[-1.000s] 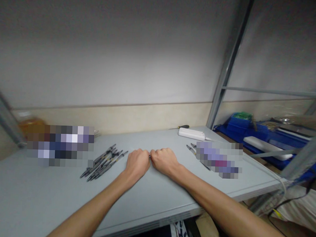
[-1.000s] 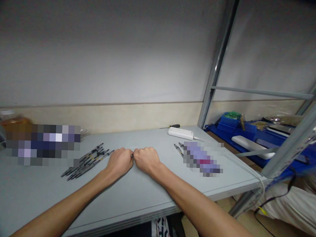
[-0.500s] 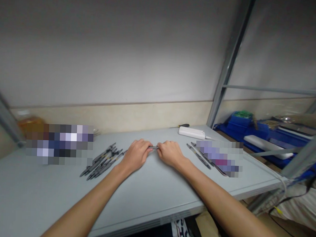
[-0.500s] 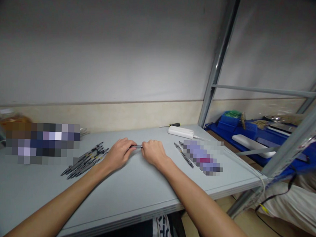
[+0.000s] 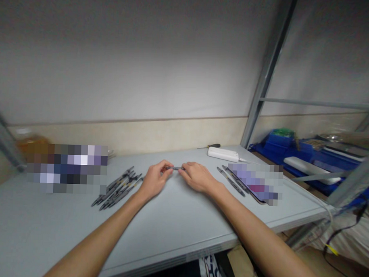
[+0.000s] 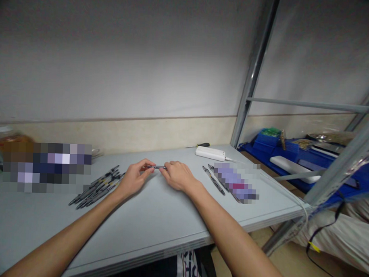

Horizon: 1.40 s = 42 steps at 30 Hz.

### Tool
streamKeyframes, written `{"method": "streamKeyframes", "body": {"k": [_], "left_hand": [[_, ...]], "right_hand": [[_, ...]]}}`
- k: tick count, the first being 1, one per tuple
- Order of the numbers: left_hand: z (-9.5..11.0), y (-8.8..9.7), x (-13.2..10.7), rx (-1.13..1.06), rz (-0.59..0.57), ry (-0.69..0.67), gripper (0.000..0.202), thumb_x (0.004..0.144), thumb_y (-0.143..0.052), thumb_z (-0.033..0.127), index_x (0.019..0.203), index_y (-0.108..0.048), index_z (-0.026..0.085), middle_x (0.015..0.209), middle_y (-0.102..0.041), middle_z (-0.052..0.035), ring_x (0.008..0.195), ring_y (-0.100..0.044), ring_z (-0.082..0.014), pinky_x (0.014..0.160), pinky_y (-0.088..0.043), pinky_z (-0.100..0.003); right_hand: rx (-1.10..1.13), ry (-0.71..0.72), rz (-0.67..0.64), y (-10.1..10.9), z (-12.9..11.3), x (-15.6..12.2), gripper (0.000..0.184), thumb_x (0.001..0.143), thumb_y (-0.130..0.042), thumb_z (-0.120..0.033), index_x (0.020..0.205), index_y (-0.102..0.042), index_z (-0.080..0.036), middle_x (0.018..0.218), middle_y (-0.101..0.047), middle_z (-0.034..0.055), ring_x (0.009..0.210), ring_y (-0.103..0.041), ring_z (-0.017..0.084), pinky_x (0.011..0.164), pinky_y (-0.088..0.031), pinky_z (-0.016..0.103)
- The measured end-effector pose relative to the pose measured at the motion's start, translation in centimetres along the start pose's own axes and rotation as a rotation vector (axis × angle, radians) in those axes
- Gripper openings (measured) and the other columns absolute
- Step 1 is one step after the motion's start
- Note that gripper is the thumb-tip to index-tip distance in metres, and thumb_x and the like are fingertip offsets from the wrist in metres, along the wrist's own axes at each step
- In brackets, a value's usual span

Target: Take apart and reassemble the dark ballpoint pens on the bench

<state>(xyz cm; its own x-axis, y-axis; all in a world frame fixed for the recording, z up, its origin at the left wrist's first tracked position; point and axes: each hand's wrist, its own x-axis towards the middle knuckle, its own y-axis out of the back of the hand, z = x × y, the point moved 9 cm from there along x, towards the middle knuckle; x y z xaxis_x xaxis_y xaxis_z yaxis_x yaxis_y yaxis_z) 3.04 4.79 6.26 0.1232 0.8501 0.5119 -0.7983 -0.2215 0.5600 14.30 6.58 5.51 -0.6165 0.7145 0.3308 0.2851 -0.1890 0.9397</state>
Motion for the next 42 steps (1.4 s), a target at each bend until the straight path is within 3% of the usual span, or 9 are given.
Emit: {"method": "streamKeyframes", "body": {"k": [5, 10, 16, 19, 22, 26, 31, 37, 42], "left_hand": [[-0.7, 0.5, 0.0, -0.047, 0.028, 0.070, 0.014, 0.073, -0.052, 0.026, 0.077, -0.060, 0.015, 0.068, -0.065, -0.0028, 0.067, -0.060, -0.0166, 0.067, -0.043, -0.027], [-1.2, 0.1, 0.0, -0.069, -0.005, 0.071, 0.015, 0.074, -0.051, 0.026, 0.077, -0.060, 0.015, 0.064, -0.063, -0.0017, 0.064, -0.058, -0.0158, 0.063, -0.041, -0.026], [-3.1, 1.0, 0.4, -0.227, 0.079, 0.181, 0.018, 0.071, -0.054, 0.032, 0.077, -0.058, 0.015, 0.065, -0.064, -0.0022, 0.065, -0.059, -0.0161, 0.064, -0.044, -0.027], [-4.1, 1.3, 0.4, -0.312, 0.106, 0.226, 0.023, 0.068, -0.058, 0.036, 0.077, -0.058, 0.015, 0.063, -0.064, -0.0025, 0.064, -0.060, -0.0168, 0.065, -0.045, -0.029], [-4.7, 1.1, 0.4, -0.390, 0.112, 0.235, 0.029, 0.066, -0.062, 0.041, 0.076, -0.058, 0.015, 0.061, -0.063, -0.0024, 0.062, -0.059, -0.0165, 0.065, -0.045, -0.029], [-4.9, 0.9, 0.5, -0.434, 0.108, 0.220, 0.030, 0.066, -0.063, 0.042, 0.078, -0.059, 0.014, 0.061, -0.063, -0.0017, 0.061, -0.059, -0.0146, 0.065, -0.045, -0.028], [-4.9, 1.4, 0.6, -0.476, 0.138, 0.210, 0.027, 0.066, -0.064, 0.038, 0.076, -0.059, 0.013, 0.059, -0.063, -0.0014, 0.059, -0.057, -0.0134, 0.062, -0.044, -0.026], [-5.1, 1.1, 0.6, -0.481, 0.123, 0.207, 0.027, 0.067, -0.063, 0.038, 0.075, -0.058, 0.014, 0.058, -0.062, -0.0007, 0.058, -0.056, -0.0127, 0.061, -0.043, -0.026], [-5.0, 0.9, 0.5, -0.466, 0.110, 0.233, 0.028, 0.066, -0.062, 0.040, 0.074, -0.058, 0.014, 0.059, -0.062, -0.0011, 0.059, -0.057, -0.0134, 0.061, -0.043, -0.026]], "right_hand": [[0.135, 0.153, 0.060, 0.2, -0.9, 0.3, 0.025, 0.090, -0.035, -0.020, 0.087, -0.058, -0.011, 0.082, -0.057, 0.0080, 0.078, -0.051, 0.015, 0.074, -0.037, 0.024], [0.191, 0.191, 0.130, 1.1, -0.6, 0.2, 0.009, 0.081, -0.054, -0.019, 0.082, -0.060, -0.013, 0.079, -0.055, 0.0052, 0.076, -0.050, 0.014, 0.069, -0.036, 0.023], [0.264, 0.028, 0.135, 1.8, 1.8, 0.0, 0.030, 0.084, -0.049, -0.039, 0.099, -0.060, -0.015, 0.086, -0.060, 0.0071, 0.077, -0.053, 0.015, 0.071, -0.037, 0.025], [0.268, 0.059, 0.149, 2.1, 1.9, 0.1, 0.028, 0.088, -0.041, -0.031, 0.086, -0.063, -0.014, 0.086, -0.059, 0.0081, 0.084, -0.052, 0.016, 0.079, -0.036, 0.027], [0.324, 0.117, 0.221, 2.8, 1.7, 0.0, 0.013, 0.081, -0.053, -0.024, 0.085, -0.059, -0.015, 0.093, -0.057, 0.0073, 0.090, -0.050, 0.016, 0.083, -0.035, 0.028], [0.414, 0.089, 0.237, 2.9, 2.1, 0.0, 0.026, 0.072, -0.062, -0.027, 0.094, -0.056, -0.015, 0.096, -0.056, 0.0070, 0.089, -0.050, 0.016, 0.080, -0.038, 0.028], [0.470, -0.007, 0.136, 1.9, 2.9, 0.3, 0.027, 0.085, -0.045, -0.033, 0.083, -0.063, -0.013, 0.080, -0.061, 0.0057, 0.076, -0.054, 0.014, 0.073, -0.039, 0.025], [0.554, -0.009, 0.241, 2.9, 3.3, 0.2, 0.024, 0.074, -0.060, -0.030, 0.093, -0.063, -0.016, 0.097, -0.060, 0.0062, 0.080, -0.054, 0.013, 0.072, -0.041, 0.024], [0.599, -0.062, 0.071, 0.9, 3.8, 0.5, 0.035, 0.083, -0.046, -0.038, 0.071, -0.065, -0.012, 0.062, -0.059, 0.0014, 0.059, -0.050, 0.011, 0.060, -0.038, 0.023]]}}
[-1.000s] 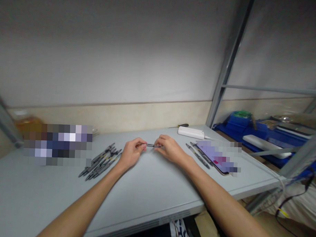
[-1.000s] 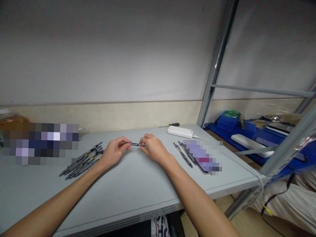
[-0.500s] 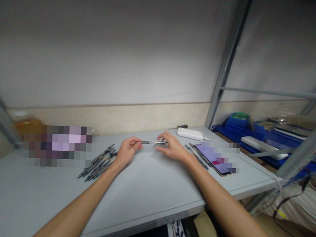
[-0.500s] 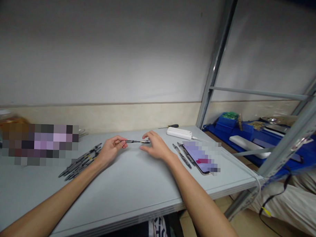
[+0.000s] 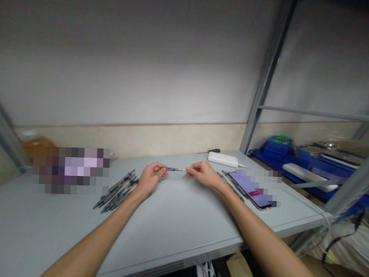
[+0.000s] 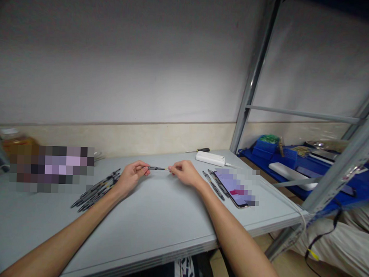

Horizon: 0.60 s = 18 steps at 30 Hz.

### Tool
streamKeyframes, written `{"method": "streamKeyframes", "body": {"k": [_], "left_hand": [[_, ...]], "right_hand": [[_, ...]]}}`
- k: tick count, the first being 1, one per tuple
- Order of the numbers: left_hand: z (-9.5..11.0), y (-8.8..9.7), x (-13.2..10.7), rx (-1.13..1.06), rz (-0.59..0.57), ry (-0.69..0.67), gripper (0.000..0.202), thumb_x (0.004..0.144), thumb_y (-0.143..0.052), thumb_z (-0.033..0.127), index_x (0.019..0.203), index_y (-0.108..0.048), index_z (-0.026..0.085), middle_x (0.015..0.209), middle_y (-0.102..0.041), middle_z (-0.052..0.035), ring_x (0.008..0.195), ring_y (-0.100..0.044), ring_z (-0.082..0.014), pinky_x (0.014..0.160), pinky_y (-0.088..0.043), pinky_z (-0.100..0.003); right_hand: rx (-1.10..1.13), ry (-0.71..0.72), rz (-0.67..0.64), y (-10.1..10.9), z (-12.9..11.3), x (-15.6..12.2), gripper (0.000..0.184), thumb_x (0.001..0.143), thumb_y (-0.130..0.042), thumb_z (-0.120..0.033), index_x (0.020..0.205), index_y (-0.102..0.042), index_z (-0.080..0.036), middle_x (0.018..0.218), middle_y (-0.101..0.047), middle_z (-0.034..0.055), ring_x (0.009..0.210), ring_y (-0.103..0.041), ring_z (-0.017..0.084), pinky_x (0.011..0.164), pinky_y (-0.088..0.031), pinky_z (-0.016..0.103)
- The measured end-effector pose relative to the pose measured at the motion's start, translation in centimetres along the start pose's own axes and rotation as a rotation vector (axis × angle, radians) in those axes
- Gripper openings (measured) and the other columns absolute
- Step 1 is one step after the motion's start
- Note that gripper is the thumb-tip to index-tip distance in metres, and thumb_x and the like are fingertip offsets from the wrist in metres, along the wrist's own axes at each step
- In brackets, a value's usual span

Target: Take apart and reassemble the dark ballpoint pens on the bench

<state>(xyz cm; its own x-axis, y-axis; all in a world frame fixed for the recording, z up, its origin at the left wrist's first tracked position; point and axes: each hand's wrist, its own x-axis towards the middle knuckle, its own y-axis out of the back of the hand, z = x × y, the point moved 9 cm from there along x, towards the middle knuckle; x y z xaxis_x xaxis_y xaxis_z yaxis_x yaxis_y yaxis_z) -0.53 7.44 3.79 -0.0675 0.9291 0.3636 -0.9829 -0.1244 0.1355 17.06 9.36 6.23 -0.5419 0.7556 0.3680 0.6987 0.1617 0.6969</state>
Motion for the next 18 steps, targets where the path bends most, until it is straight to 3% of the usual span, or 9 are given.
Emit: {"method": "streamKeyframes", "body": {"k": [3, 5, 7, 11, 15, 18], "left_hand": [[0.1, -0.2, -0.1, 0.001, -0.003, 0.018, 0.029, 0.064, -0.063, 0.041, 0.074, -0.058, 0.014, 0.059, -0.062, -0.0015, 0.059, -0.056, -0.0138, 0.062, -0.043, -0.027], [0.2, -0.1, -0.1, -0.006, 0.006, 0.019, 0.030, 0.064, -0.063, 0.042, 0.074, -0.058, 0.015, 0.059, -0.062, -0.0015, 0.059, -0.056, -0.0139, 0.062, -0.043, -0.027], [0.2, 0.1, -0.1, -0.019, 0.017, 0.012, 0.031, 0.064, -0.063, 0.043, 0.074, -0.058, 0.015, 0.059, -0.062, -0.0014, 0.059, -0.056, -0.0138, 0.062, -0.043, -0.027], [0.0, 0.5, 0.0, -0.042, 0.035, -0.001, 0.030, 0.064, -0.064, 0.042, 0.074, -0.058, 0.014, 0.060, -0.062, -0.0013, 0.058, -0.056, -0.0131, 0.062, -0.042, -0.027], [-0.2, 0.4, 0.1, -0.044, 0.027, 0.013, 0.029, 0.065, -0.063, 0.040, 0.075, -0.058, 0.014, 0.059, -0.062, -0.0009, 0.057, -0.056, -0.0126, 0.061, -0.042, -0.026], [0.0, 0.3, 0.0, -0.041, 0.031, 0.026, 0.029, 0.064, -0.064, 0.041, 0.073, -0.058, 0.014, 0.058, -0.061, -0.0011, 0.057, -0.055, -0.0130, 0.061, -0.043, -0.027]], "right_hand": [[0.048, 0.001, 0.057, 0.4, 0.4, 0.1, 0.024, 0.074, -0.059, -0.035, 0.081, -0.063, -0.012, 0.068, -0.059, 0.0003, 0.060, -0.049, 0.010, 0.059, -0.037, 0.021], [0.108, 0.014, 0.108, 0.7, 0.4, 0.1, 0.030, 0.068, -0.064, -0.035, 0.089, -0.061, -0.013, 0.078, -0.061, 0.0018, 0.065, -0.051, 0.010, 0.062, -0.039, 0.021], [0.160, -0.010, 0.096, 0.6, 0.5, 0.2, 0.031, 0.072, -0.060, -0.040, 0.087, -0.061, -0.013, 0.079, -0.062, 0.0032, 0.066, -0.052, 0.011, 0.062, -0.040, 0.022], [0.221, -0.111, -0.018, -0.3, 0.9, 0.2, 0.045, 0.084, -0.039, -0.046, 0.066, -0.060, -0.011, 0.058, -0.057, 0.0023, 0.054, -0.050, 0.011, 0.057, -0.040, 0.022], [0.264, -0.056, 0.029, 0.3, 0.5, 0.2, 0.026, 0.073, -0.058, -0.037, 0.078, -0.062, -0.012, 0.070, -0.061, 0.0027, 0.061, -0.053, 0.011, 0.059, -0.041, 0.022], [0.294, -0.040, 0.062, 0.5, 0.6, 0.3, 0.031, 0.070, -0.062, -0.037, 0.088, -0.061, -0.012, 0.076, -0.062, 0.0034, 0.064, -0.054, 0.011, 0.059, -0.042, 0.022]]}}
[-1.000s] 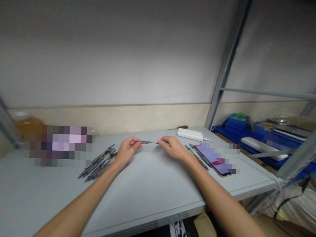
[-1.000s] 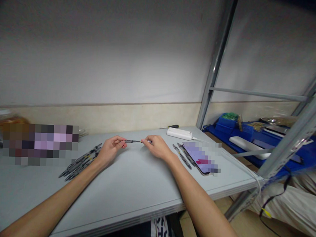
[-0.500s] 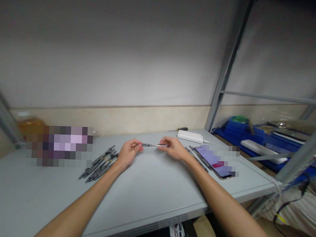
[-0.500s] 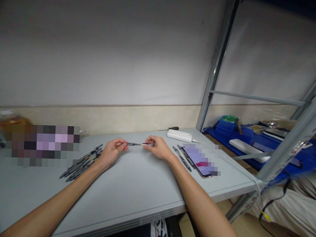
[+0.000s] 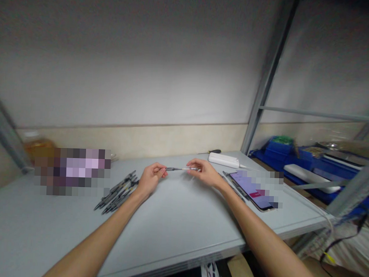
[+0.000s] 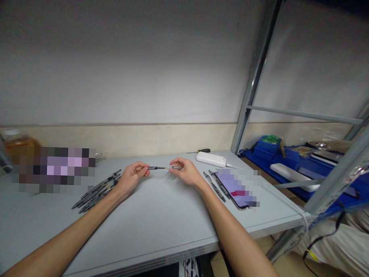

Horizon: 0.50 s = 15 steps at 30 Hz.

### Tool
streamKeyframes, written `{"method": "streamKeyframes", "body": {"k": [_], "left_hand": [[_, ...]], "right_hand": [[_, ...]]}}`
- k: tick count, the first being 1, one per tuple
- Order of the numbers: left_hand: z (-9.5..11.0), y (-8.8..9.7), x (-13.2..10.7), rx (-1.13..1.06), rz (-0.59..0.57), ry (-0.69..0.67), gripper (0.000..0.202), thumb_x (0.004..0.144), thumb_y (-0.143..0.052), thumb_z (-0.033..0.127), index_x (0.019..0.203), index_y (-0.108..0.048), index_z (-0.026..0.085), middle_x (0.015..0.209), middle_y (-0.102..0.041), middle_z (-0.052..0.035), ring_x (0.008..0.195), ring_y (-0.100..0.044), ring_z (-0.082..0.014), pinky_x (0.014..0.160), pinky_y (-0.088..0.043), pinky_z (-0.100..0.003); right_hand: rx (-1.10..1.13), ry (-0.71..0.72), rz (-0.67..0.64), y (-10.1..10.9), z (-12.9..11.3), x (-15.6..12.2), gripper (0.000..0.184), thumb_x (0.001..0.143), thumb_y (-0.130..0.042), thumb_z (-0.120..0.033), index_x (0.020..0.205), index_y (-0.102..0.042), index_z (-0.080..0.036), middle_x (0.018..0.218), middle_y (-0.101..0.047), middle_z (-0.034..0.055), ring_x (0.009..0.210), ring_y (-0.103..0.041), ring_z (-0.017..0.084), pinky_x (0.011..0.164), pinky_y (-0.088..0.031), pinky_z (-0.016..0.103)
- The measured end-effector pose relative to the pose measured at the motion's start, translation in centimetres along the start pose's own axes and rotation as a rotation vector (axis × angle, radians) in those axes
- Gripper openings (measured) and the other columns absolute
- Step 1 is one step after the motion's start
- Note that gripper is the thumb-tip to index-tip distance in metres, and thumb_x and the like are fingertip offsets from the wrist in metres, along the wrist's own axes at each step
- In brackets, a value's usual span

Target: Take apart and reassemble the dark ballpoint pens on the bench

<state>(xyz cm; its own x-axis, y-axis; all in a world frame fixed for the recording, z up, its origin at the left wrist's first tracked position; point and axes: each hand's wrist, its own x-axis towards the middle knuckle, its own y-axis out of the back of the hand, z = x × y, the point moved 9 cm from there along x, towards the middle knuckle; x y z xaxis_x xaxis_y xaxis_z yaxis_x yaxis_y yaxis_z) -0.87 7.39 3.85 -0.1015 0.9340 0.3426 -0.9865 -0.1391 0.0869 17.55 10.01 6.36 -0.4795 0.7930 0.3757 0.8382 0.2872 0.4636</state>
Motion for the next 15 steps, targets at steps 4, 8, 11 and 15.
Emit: {"method": "streamKeyframes", "body": {"k": [4, 8, 11, 15], "left_hand": [[0.2, 0.2, 0.0, 0.016, 0.015, -0.005, 0.030, 0.064, -0.063, 0.042, 0.074, -0.058, 0.014, 0.058, -0.060, -0.0009, 0.057, -0.055, -0.0135, 0.061, -0.042, -0.026], [0.3, 0.1, 0.1, 0.068, -0.011, -0.019, 0.030, 0.070, -0.058, 0.045, 0.068, -0.057, 0.015, 0.057, -0.058, 0.0000, 0.056, -0.052, -0.0124, 0.059, -0.040, -0.024], [0.6, 0.0, -0.1, 0.124, -0.010, -0.038, 0.034, 0.074, -0.052, 0.046, 0.059, -0.052, 0.016, 0.051, -0.051, 0.0030, 0.050, -0.047, -0.0103, 0.054, -0.036, -0.022], [1.0, 0.3, -0.3, 0.117, 0.051, -0.028, 0.034, 0.077, -0.048, 0.048, 0.060, -0.048, 0.017, 0.046, -0.040, 0.0065, 0.044, -0.038, -0.0087, 0.046, -0.028, -0.021]], "right_hand": [[0.078, -0.085, -0.020, -0.2, 0.7, 0.0, 0.031, 0.076, -0.053, -0.041, 0.079, -0.061, -0.011, 0.063, -0.060, 0.0023, 0.054, -0.052, 0.010, 0.055, -0.042, 0.023], [0.106, -0.066, 0.048, 0.4, 0.5, 0.1, 0.025, 0.068, -0.061, -0.033, 0.082, -0.061, -0.012, 0.067, -0.061, 0.0025, 0.058, -0.054, 0.011, 0.058, -0.044, 0.023], [0.098, -0.029, 0.108, 1.1, 0.4, 0.2, 0.026, 0.066, -0.063, -0.031, 0.083, -0.061, -0.012, 0.073, -0.062, 0.0046, 0.065, -0.056, 0.012, 0.062, -0.046, 0.025], [0.081, 0.005, 0.174, 1.8, 0.0, 0.2, 0.022, 0.063, -0.065, -0.028, 0.080, -0.062, -0.013, 0.081, -0.064, 0.0064, 0.076, -0.058, 0.015, 0.066, -0.047, 0.027]]}}
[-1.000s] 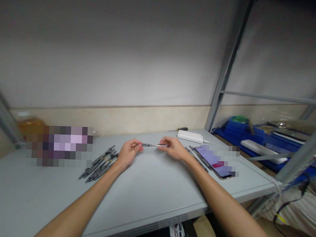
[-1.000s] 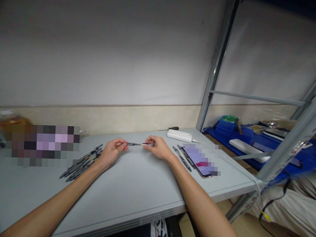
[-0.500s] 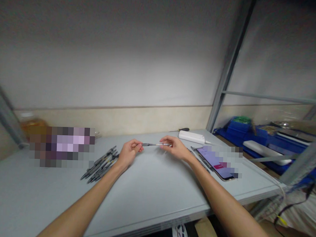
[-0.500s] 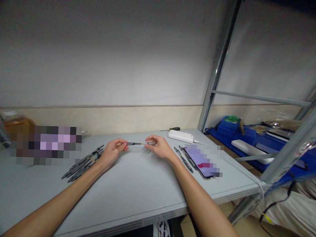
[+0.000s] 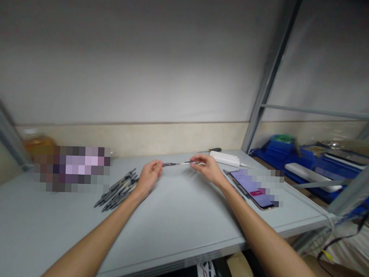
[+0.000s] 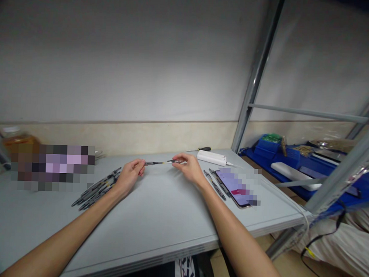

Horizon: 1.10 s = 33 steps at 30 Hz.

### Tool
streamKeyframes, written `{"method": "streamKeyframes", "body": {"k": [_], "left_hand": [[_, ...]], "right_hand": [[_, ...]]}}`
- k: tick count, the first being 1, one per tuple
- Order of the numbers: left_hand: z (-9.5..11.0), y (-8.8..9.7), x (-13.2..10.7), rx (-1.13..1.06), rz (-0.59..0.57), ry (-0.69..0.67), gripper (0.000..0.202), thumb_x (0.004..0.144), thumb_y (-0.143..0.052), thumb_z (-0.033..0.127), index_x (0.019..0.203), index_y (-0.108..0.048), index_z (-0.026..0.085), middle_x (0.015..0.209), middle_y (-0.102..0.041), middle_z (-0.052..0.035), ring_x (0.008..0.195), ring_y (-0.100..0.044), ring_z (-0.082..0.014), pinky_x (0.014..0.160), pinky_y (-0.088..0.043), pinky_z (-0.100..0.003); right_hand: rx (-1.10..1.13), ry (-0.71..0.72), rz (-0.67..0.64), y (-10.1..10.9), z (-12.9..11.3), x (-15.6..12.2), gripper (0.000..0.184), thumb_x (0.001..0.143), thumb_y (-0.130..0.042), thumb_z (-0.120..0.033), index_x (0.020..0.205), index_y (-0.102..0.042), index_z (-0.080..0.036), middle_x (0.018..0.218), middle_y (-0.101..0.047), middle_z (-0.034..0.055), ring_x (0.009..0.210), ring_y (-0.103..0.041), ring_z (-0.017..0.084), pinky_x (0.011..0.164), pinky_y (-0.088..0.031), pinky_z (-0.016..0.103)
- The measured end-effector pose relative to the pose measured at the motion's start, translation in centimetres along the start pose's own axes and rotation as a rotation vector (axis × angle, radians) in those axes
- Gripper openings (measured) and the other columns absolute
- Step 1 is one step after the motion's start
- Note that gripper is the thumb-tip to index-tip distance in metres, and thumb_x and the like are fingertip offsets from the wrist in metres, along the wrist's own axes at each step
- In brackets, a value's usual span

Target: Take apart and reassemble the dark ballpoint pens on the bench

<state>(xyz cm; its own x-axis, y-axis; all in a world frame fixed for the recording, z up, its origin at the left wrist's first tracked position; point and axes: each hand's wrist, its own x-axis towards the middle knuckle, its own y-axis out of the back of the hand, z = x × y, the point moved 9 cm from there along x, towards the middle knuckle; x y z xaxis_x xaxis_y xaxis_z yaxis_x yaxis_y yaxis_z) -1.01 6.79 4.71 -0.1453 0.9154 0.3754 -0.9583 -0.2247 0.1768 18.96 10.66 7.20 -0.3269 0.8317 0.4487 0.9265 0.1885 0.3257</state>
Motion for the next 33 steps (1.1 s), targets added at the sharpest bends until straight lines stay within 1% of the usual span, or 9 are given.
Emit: {"method": "streamKeyframes", "body": {"k": [4, 8, 13, 18, 24, 29, 33], "left_hand": [[0.0, 0.2, 0.0, 0.017, 0.009, -0.018, 0.034, 0.077, -0.049, 0.046, 0.059, -0.047, 0.017, 0.048, -0.041, 0.0058, 0.045, -0.038, -0.0088, 0.047, -0.028, -0.021], [-0.4, 0.6, 0.3, 0.012, 0.026, -0.027, 0.033, 0.077, -0.050, 0.044, 0.058, -0.048, 0.017, 0.050, -0.044, 0.0045, 0.049, -0.040, -0.0092, 0.050, -0.030, -0.022], [-1.2, 1.4, 0.8, -0.054, 0.077, -0.008, 0.028, 0.074, -0.053, 0.041, 0.061, -0.051, 0.016, 0.051, -0.047, 0.0039, 0.049, -0.042, -0.0094, 0.051, -0.031, -0.021], [-1.7, 2.4, 1.3, -0.068, 0.133, -0.023, 0.027, 0.072, -0.054, 0.040, 0.060, -0.052, 0.016, 0.050, -0.046, 0.0037, 0.049, -0.042, -0.0097, 0.050, -0.031, -0.021], [-1.9, 2.6, 1.3, -0.064, 0.135, -0.028, 0.026, 0.073, -0.053, 0.040, 0.062, -0.053, 0.016, 0.051, -0.047, 0.0036, 0.049, -0.042, -0.0098, 0.050, -0.031, -0.021], [-1.3, 2.1, 1.1, -0.039, 0.110, -0.033, 0.026, 0.074, -0.053, 0.040, 0.063, -0.053, 0.016, 0.049, -0.046, 0.0038, 0.048, -0.041, -0.0096, 0.049, -0.029, -0.021], [-0.8, 1.6, 0.9, -0.027, 0.088, -0.031, 0.027, 0.073, -0.053, 0.040, 0.061, -0.052, 0.016, 0.049, -0.047, 0.0033, 0.048, -0.041, -0.0099, 0.050, -0.030, -0.022]], "right_hand": [[-0.024, 0.005, 0.021, 0.3, -0.3, 0.0, 0.021, 0.062, -0.064, -0.027, 0.079, -0.062, -0.014, 0.081, -0.065, 0.0060, 0.078, -0.058, 0.017, 0.068, -0.047, 0.029], [0.001, -0.006, 0.069, 0.9, 0.2, 0.2, 0.023, 0.063, -0.064, -0.028, 0.081, -0.063, -0.013, 0.083, -0.065, 0.0072, 0.076, -0.059, 0.017, 0.067, -0.048, 0.029], [0.088, -0.039, 0.159, 2.0, 1.0, 0.3, 0.027, 0.063, -0.064, -0.029, 0.085, -0.065, -0.013, 0.080, -0.065, 0.0067, 0.067, -0.057, 0.014, 0.061, -0.048, 0.028], [0.201, -0.088, 0.228, 2.4, 1.0, 0.1, 0.026, 0.060, -0.065, -0.029, 0.080, -0.065, -0.014, 0.081, -0.064, 0.0068, 0.069, -0.056, 0.015, 0.056, -0.049, 0.026], [0.219, -0.103, 0.216, 2.3, 0.8, 0.1, 0.025, 0.058, -0.066, -0.027, 0.079, -0.065, -0.013, 0.078, -0.064, 0.0062, 0.067, -0.055, 0.015, 0.055, -0.048, 0.026], [0.178, -0.091, 0.201, 2.1, 0.7, 0.0, 0.024, 0.059, -0.066, -0.027, 0.080, -0.065, -0.013, 0.079, -0.065, 0.0065, 0.067, -0.056, 0.015, 0.058, -0.048, 0.027], [0.143, -0.079, 0.160, 1.6, 0.7, 0.0, 0.025, 0.060, -0.067, -0.027, 0.080, -0.066, -0.013, 0.079, -0.066, 0.0066, 0.064, -0.056, 0.014, 0.059, -0.047, 0.028]]}}
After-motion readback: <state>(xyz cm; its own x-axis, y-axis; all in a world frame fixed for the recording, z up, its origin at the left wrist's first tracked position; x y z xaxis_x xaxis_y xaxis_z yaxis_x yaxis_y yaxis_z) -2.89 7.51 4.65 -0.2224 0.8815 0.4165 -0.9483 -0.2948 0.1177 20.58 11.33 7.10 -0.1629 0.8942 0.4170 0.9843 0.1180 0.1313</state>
